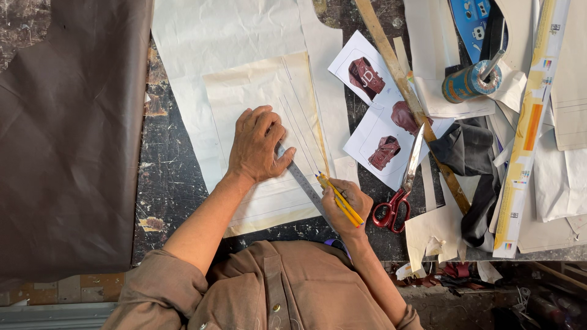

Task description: The person references a printed photo of a vest while working at a cluttered leather workshop table. They position a steel ruler on a paper pattern laid over a vest-shaped template, then draw straight guide lines with a pencil, repositioning the ruler repeatedly to mark multiple lines before adjusting the paper at the end.

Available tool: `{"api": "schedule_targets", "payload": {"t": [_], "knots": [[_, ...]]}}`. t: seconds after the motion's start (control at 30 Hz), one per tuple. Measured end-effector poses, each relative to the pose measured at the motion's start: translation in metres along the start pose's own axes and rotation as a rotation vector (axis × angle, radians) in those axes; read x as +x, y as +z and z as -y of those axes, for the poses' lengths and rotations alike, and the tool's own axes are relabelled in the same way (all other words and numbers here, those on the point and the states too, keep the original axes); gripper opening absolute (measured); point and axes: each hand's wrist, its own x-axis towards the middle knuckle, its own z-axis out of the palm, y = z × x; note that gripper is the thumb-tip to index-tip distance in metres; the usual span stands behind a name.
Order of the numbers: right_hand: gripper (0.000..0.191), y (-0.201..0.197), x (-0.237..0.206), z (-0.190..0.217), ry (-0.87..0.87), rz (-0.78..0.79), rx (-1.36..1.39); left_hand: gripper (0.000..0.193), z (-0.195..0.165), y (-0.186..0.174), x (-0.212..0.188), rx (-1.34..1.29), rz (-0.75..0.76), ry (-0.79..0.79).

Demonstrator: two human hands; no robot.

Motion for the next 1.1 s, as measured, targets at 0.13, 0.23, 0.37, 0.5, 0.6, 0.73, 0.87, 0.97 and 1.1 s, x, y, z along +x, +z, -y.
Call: {"api": "schedule_targets", "payload": {"t": [0.13, 0.23, 0.37, 0.5, 0.6, 0.73, 0.87, 0.97, 1.1], "knots": [[0.015, 0.0, 0.001, 0.001, -0.07, -0.004, -0.061, 0.032, 0.0, 0.0, 0.0, 0.0, -0.007, 0.002], [0.014, 0.0, 0.0, 0.002, -0.088, 0.0, -0.096, 0.032, 0.0, 0.001, -0.002, 0.008, -0.02, 0.012], [0.014, 0.001, -0.002, 0.002, -0.103, -0.021, -0.093, 0.031, -0.001, 0.002, -0.003, -0.005, -0.023, 0.01], [0.016, 0.001, -0.002, 0.001, -0.078, -0.045, -0.025, 0.032, -0.001, 0.003, -0.002, 0.0, -0.038, 0.017], [0.016, 0.001, -0.002, 0.002, -0.059, -0.045, -0.02, 0.031, -0.001, 0.002, -0.002, -0.001, -0.035, 0.016], [0.016, 0.002, -0.004, 0.0, -0.031, -0.066, -0.012, 0.03, -0.002, 0.002, -0.002, -0.011, -0.03, 0.01], [0.021, 0.003, -0.008, -0.007, 0.098, -0.086, 0.07, 0.031, -0.001, 0.002, -0.001, -0.002, -0.017, 0.008], [0.038, 0.001, -0.008, -0.014, 0.083, -0.117, 0.276, 0.031, -0.001, 0.001, -0.001, -0.006, -0.017, 0.005], [0.041, -0.007, -0.012, -0.015, 0.015, -0.031, 0.196, 0.03, -0.001, -0.003, 0.001, 0.003, -0.036, 0.02]]}}
